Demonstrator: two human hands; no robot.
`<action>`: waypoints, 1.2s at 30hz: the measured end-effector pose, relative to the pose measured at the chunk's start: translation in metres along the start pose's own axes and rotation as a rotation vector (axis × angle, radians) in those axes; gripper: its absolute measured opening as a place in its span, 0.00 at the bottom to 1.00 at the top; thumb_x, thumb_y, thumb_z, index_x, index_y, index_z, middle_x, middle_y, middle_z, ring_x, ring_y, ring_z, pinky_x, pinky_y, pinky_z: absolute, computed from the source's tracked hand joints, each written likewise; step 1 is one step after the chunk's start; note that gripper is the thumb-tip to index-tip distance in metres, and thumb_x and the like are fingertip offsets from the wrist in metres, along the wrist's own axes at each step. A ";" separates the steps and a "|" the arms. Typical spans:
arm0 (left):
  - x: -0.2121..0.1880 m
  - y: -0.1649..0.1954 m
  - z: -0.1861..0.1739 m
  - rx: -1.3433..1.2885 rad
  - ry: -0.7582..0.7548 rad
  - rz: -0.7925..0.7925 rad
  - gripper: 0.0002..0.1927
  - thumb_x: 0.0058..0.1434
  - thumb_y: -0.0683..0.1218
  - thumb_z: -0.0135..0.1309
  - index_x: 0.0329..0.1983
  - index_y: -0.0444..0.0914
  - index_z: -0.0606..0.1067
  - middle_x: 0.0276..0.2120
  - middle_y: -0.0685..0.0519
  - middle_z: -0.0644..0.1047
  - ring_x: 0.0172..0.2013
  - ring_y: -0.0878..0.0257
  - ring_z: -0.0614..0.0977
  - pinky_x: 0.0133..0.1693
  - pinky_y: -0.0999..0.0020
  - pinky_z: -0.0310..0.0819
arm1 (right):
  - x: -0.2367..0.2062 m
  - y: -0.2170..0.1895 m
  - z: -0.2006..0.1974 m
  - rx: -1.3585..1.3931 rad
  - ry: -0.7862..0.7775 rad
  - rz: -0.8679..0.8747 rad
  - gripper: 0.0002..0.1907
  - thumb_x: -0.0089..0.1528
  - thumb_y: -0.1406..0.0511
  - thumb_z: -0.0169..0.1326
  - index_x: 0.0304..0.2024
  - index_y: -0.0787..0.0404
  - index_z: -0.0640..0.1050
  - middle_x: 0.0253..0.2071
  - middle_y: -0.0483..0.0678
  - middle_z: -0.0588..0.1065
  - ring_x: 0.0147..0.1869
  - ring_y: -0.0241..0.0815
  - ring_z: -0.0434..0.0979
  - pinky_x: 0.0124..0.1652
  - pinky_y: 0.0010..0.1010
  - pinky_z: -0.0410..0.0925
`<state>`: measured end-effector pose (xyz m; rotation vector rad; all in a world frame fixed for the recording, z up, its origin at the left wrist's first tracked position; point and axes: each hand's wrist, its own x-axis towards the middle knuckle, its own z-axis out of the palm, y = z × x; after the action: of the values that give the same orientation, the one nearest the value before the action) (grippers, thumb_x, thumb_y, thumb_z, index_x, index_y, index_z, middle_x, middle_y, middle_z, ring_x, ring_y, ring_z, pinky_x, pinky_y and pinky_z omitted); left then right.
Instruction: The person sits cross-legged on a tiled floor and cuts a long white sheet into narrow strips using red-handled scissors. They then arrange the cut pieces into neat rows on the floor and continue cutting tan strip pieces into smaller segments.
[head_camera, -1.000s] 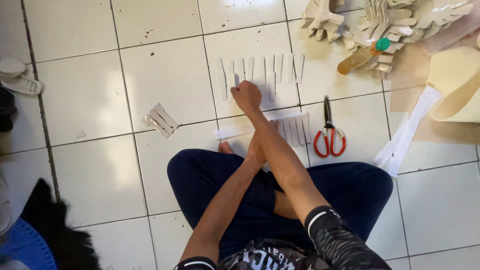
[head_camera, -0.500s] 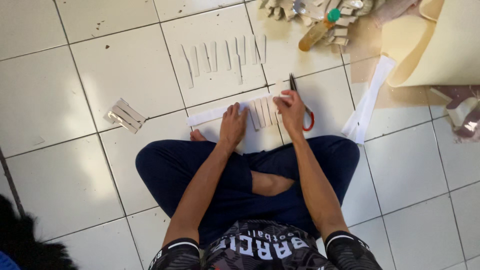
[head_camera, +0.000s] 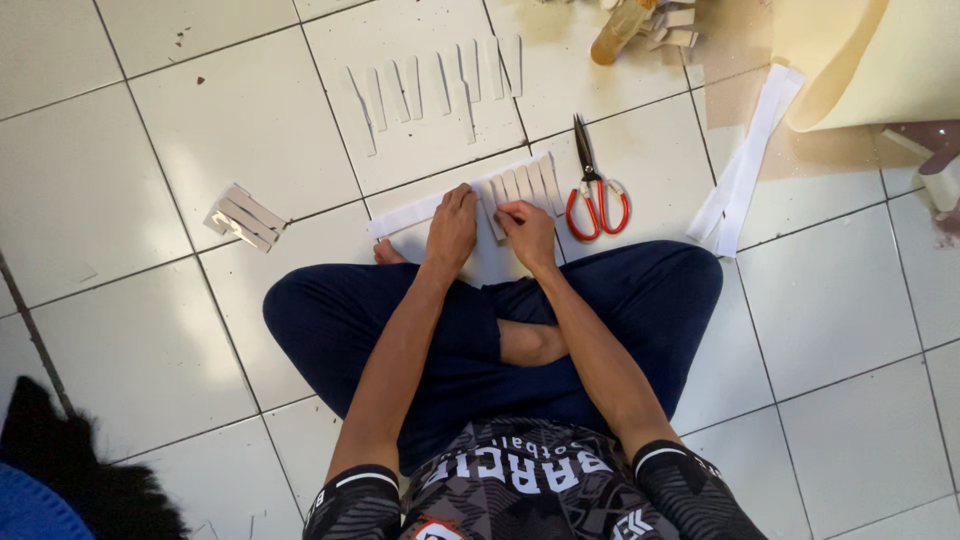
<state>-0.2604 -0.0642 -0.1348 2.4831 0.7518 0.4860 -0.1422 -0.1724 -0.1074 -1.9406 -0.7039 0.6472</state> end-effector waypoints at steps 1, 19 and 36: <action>0.001 0.000 0.000 -0.005 -0.012 -0.014 0.13 0.63 0.37 0.48 0.51 0.30 0.74 0.57 0.43 0.73 0.57 0.45 0.75 0.55 0.54 0.72 | 0.001 -0.001 0.000 0.016 -0.006 0.015 0.11 0.60 0.66 0.63 0.42 0.65 0.84 0.37 0.51 0.84 0.39 0.37 0.85 0.39 0.25 0.74; -0.001 -0.001 0.002 -0.023 0.004 -0.018 0.17 0.60 0.35 0.49 0.53 0.32 0.72 0.57 0.41 0.73 0.57 0.45 0.74 0.56 0.54 0.71 | 0.005 0.002 0.000 -0.018 -0.018 0.055 0.11 0.59 0.64 0.64 0.41 0.65 0.84 0.34 0.51 0.84 0.37 0.37 0.86 0.38 0.25 0.74; 0.003 0.015 0.007 0.157 -0.158 0.021 0.26 0.68 0.45 0.47 0.70 0.37 0.65 0.64 0.41 0.70 0.65 0.44 0.70 0.65 0.52 0.65 | 0.067 -0.082 0.074 -0.025 -0.059 -0.237 0.15 0.60 0.59 0.64 0.39 0.66 0.80 0.32 0.52 0.82 0.35 0.43 0.83 0.36 0.33 0.74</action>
<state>-0.2487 -0.0755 -0.1314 2.6399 0.7258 0.2423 -0.1633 -0.0495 -0.0752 -1.8308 -0.9659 0.5518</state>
